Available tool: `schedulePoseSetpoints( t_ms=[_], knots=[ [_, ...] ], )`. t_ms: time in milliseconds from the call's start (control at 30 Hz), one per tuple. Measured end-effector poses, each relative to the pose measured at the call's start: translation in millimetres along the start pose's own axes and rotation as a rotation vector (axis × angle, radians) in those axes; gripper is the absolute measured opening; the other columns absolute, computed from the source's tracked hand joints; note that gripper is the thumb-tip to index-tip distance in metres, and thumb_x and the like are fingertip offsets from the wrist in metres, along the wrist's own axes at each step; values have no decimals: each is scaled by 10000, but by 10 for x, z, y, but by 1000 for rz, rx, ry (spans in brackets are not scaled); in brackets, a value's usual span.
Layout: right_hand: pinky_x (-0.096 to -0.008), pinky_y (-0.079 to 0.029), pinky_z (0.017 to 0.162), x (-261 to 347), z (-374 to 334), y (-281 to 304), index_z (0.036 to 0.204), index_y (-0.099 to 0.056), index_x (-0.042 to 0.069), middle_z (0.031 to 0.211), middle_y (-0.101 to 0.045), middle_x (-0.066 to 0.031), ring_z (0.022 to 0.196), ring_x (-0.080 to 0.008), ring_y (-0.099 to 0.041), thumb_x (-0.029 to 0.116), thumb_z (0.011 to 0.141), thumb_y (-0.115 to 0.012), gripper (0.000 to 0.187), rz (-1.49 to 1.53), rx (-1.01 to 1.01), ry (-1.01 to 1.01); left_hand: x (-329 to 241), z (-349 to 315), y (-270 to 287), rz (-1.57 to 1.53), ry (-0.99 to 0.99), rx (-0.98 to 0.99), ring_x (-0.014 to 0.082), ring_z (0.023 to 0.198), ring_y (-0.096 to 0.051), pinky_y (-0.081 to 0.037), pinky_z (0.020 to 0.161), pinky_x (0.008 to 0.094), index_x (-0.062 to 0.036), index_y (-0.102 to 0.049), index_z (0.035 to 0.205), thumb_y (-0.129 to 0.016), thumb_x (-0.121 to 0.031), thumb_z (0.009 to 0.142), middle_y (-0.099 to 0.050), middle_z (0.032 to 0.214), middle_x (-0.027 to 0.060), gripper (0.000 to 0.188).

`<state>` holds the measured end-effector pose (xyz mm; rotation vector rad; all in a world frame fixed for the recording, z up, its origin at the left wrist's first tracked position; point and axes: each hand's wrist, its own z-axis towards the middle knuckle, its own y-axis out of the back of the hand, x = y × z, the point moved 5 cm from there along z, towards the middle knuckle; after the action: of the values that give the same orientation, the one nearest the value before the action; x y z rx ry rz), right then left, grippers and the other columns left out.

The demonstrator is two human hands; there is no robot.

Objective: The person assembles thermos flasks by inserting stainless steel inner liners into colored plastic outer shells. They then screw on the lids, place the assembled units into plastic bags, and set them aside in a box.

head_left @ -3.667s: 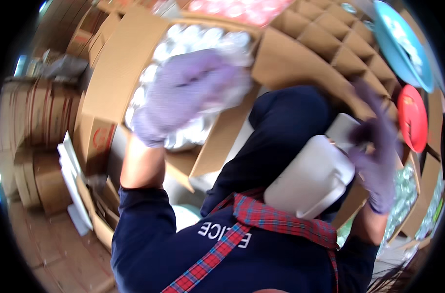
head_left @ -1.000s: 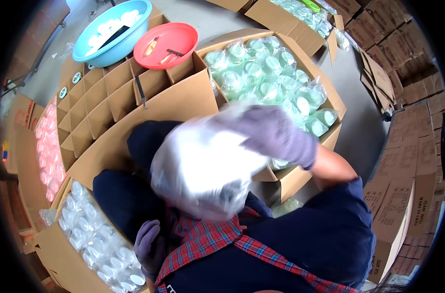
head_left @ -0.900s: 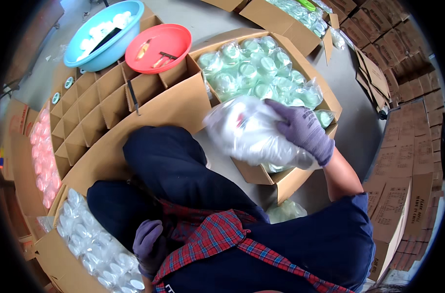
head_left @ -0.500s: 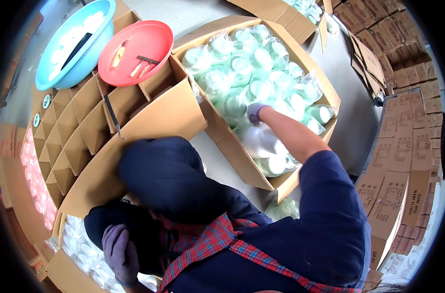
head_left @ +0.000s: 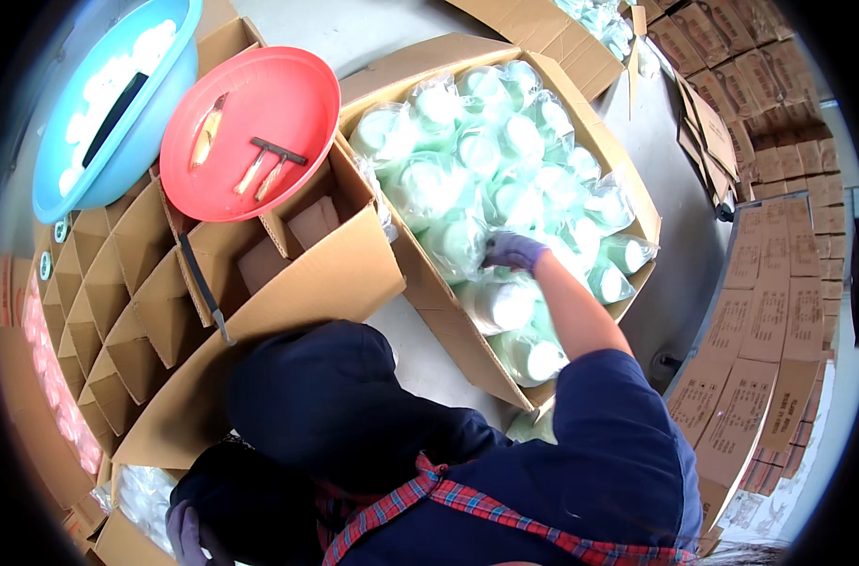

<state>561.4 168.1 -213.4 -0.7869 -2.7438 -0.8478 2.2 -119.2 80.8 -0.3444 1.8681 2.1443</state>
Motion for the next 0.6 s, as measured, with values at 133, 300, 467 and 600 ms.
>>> schedulePoseSetpoints(
  t_ms=[133,300,467,600],
  knots=[
    [-411,-554,899,432,-659,518,1485,-448,120,1340,-564,-258,1068,-325,-669,343,728,-807,867,-298,-279,174,612,-232,-134,147,104,3,401,1155,-600,-437,1060,489,47,-638,1171,-540,66,890,-646,1203,215,299],
    [-462,-539,865,437,-367,132,1254,-635,64,1167,-689,-174,953,-330,-696,134,883,-632,377,-400,-670,488,216,342,-212,53,-97,78,395,1145,-601,-441,1048,465,45,-632,1194,-543,32,922,-649,1202,202,287],
    [-369,-509,869,310,-1952,921,1106,-642,-11,1047,-643,-163,984,-282,-640,-47,881,-543,249,141,-1510,698,516,-145,-66,81,87,-2,386,1185,-593,-439,1048,457,37,-633,1209,-548,-2,952,-644,1227,212,274],
    [-469,-453,1012,-271,-1718,578,1199,-630,3,1244,-599,-254,1187,-419,-559,148,889,-590,344,-310,-1042,255,543,-225,-199,-7,64,-13,383,1180,-601,-451,1036,449,27,-633,1218,-549,16,945,-640,1243,210,286]
  ],
)
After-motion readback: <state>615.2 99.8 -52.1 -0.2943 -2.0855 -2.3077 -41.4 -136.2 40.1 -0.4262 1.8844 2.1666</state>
